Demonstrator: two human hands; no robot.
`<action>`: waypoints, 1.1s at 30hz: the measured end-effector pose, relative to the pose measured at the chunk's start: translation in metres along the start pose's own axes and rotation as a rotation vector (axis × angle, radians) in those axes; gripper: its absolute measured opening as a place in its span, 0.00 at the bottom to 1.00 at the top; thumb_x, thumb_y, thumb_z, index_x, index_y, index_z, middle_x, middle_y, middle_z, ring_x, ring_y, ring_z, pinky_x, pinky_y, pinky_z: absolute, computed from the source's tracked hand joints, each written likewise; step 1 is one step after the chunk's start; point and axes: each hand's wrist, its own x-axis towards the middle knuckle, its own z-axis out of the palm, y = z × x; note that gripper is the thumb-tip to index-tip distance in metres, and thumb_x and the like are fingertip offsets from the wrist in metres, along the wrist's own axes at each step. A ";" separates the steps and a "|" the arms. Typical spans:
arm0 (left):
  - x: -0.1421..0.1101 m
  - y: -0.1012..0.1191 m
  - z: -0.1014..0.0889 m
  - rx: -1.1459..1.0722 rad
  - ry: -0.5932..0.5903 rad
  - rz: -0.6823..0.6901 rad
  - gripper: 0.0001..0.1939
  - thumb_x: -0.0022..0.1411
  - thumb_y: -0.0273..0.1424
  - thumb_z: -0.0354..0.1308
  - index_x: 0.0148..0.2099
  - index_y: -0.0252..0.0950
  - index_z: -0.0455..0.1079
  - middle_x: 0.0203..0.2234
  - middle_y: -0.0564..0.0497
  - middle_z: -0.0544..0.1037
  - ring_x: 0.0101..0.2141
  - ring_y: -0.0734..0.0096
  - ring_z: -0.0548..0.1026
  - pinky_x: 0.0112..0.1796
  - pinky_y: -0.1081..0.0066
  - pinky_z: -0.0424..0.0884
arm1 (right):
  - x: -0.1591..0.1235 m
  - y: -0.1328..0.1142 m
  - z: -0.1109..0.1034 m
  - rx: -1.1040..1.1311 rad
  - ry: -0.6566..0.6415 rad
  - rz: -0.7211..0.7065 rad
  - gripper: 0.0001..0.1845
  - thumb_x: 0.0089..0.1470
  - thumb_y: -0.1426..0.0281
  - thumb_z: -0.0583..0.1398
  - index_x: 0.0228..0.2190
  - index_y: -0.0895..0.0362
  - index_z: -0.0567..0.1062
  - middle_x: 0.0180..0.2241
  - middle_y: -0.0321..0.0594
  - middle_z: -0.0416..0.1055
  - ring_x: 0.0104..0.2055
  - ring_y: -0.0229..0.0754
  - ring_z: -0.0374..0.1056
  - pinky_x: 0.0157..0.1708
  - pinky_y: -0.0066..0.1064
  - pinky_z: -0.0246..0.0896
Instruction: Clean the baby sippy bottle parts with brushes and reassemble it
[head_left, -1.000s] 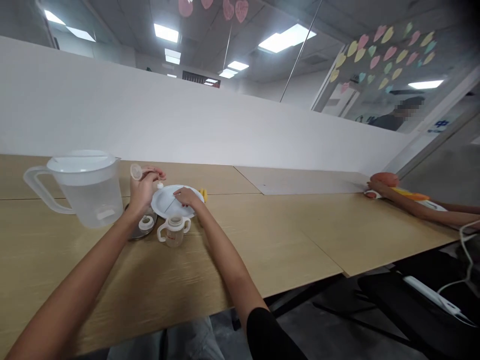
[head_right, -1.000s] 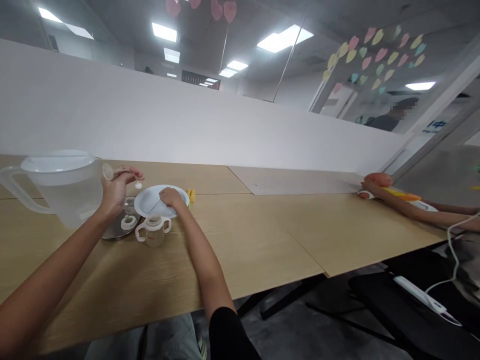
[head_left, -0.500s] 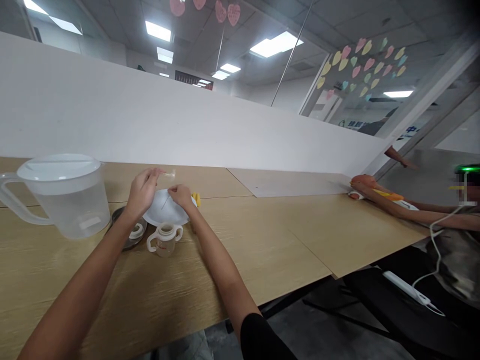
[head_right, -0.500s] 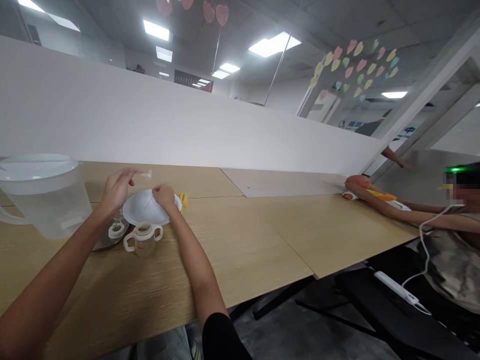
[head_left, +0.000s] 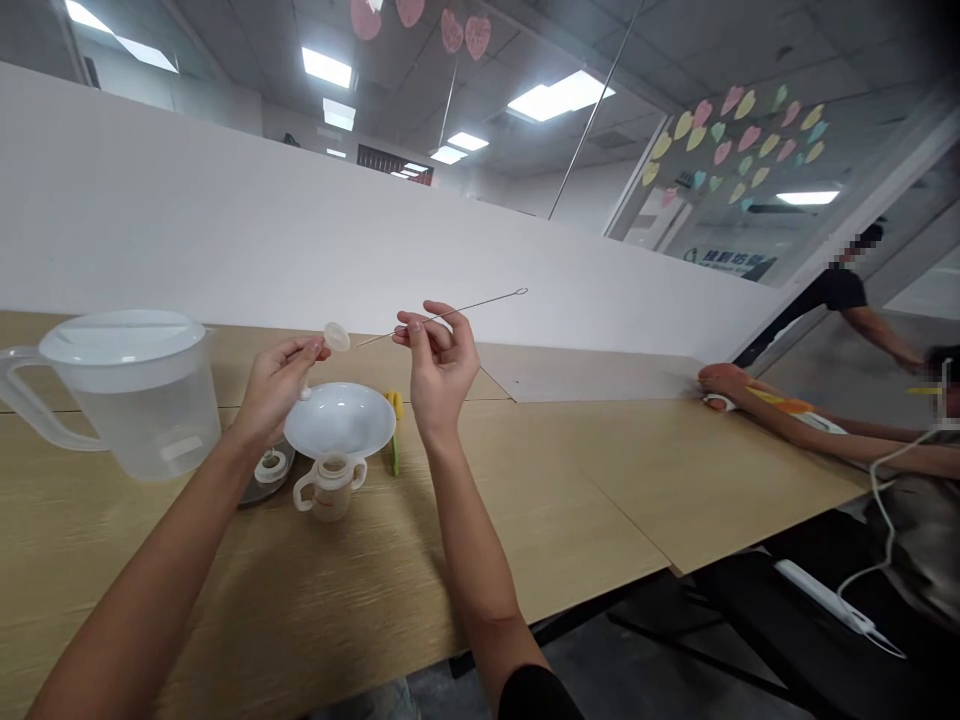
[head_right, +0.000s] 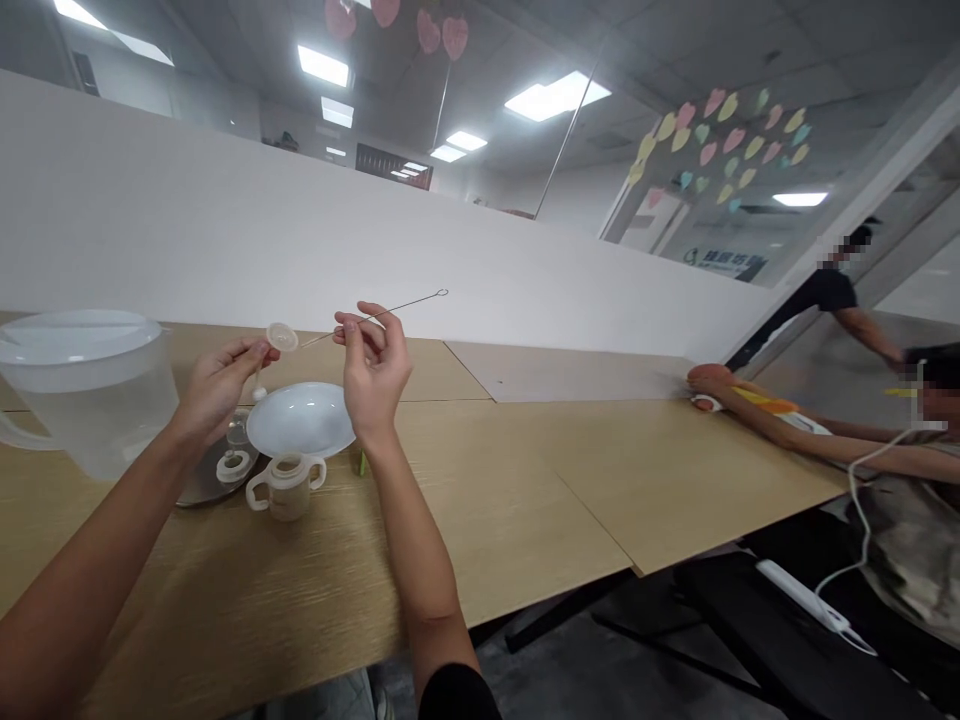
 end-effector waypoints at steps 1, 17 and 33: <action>0.000 0.000 0.001 -0.017 -0.012 0.000 0.19 0.53 0.46 0.62 0.38 0.35 0.76 0.36 0.46 0.79 0.41 0.61 0.75 0.40 0.68 0.70 | -0.002 -0.002 0.002 0.004 -0.002 -0.016 0.11 0.60 0.62 0.59 0.42 0.53 0.67 0.36 0.38 0.76 0.38 0.38 0.74 0.44 0.35 0.73; -0.005 0.002 0.005 -0.026 -0.082 -0.025 0.21 0.48 0.47 0.65 0.38 0.37 0.77 0.39 0.46 0.80 0.47 0.56 0.73 0.49 0.62 0.68 | -0.010 0.008 0.011 -0.029 -0.132 -0.011 0.10 0.61 0.60 0.58 0.38 0.53 0.68 0.35 0.37 0.73 0.40 0.37 0.73 0.43 0.32 0.73; -0.010 0.011 -0.001 0.013 -0.120 0.052 0.15 0.53 0.43 0.63 0.37 0.38 0.76 0.37 0.47 0.79 0.46 0.58 0.74 0.45 0.63 0.70 | -0.020 -0.010 0.012 -0.079 -0.182 -0.115 0.06 0.62 0.65 0.56 0.36 0.53 0.69 0.36 0.36 0.72 0.40 0.37 0.73 0.43 0.32 0.72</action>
